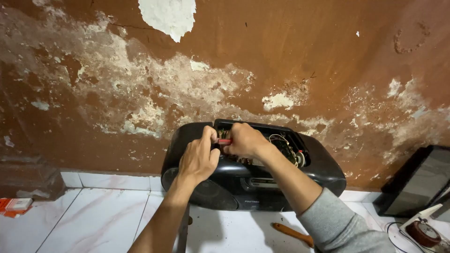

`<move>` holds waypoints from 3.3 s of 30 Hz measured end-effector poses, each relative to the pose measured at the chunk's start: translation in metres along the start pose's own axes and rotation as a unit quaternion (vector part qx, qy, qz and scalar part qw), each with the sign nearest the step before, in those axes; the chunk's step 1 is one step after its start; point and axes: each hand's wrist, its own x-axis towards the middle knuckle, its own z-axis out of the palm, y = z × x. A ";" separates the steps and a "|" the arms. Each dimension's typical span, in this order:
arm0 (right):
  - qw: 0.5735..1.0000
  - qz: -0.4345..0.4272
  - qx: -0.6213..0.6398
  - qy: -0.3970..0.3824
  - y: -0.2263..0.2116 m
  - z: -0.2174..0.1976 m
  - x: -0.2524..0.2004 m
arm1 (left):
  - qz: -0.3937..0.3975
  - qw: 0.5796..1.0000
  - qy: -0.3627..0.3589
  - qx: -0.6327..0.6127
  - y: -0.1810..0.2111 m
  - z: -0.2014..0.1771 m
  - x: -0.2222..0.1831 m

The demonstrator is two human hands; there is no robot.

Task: The person repairs a black portable radio cassette player on a table. They use a screwdriver to unscrew and adjust internal components, lift off the top casing, reposition the unit, and continue working on the exposed circuit boards and rear battery compartment with the screwdriver and a small brush.

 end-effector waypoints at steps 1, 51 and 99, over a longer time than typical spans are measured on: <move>1.000 0.000 0.000 0.001 -0.001 -0.001 -0.002 | 0.001 1.000 0.000 0.000 0.001 -0.001 0.000; 0.978 0.056 0.200 0.020 0.006 0.015 -0.005 | -0.011 1.000 -0.005 0.020 0.006 -0.007 -0.003; 0.997 0.053 -0.018 0.060 -0.043 0.006 0.008 | -0.022 1.000 0.002 0.020 0.007 -0.002 -0.002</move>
